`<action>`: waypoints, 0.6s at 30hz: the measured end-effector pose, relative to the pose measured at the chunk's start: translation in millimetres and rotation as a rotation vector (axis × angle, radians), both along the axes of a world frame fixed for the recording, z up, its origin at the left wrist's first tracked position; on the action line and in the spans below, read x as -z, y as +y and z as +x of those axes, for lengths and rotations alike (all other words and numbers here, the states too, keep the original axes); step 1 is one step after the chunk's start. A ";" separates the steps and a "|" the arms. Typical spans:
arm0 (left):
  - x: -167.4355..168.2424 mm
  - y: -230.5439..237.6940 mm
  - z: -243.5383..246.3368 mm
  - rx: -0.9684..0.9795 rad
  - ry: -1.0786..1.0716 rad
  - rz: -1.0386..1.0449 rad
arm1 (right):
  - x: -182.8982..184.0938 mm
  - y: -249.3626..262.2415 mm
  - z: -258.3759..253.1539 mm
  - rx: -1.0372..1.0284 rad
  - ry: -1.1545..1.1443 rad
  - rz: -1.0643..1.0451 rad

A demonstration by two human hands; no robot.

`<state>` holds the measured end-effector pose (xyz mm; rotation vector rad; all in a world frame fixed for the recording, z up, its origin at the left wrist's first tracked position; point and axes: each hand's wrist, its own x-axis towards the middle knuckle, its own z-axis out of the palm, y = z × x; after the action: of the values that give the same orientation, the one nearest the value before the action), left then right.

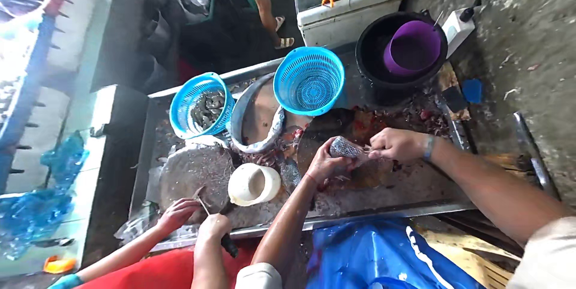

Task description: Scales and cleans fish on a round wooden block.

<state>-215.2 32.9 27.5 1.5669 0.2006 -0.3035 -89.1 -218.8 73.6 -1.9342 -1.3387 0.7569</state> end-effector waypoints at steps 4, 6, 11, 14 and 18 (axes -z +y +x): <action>12.0 21.7 27.5 -0.119 -0.064 0.393 | 6.6 -64.4 42.2 0.454 -0.446 -0.315; 8.3 24.7 46.4 -0.110 -0.095 0.676 | 11.2 -63.5 60.7 0.667 -0.358 -0.447; -8.8 18.0 108.6 -0.029 -0.177 0.914 | 20.8 31.9 156.2 0.788 -0.108 -0.174; -11.8 22.3 140.0 -0.005 -0.182 0.913 | 54.6 45.8 220.2 0.539 -0.030 -0.740; -13.4 26.7 167.2 -0.056 -0.105 0.751 | 71.5 49.5 231.9 0.651 0.070 -0.784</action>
<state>-47.9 59.5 40.9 2.3078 0.2963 -0.0980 142.8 -169.3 2.1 -2.6872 -0.2826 1.0732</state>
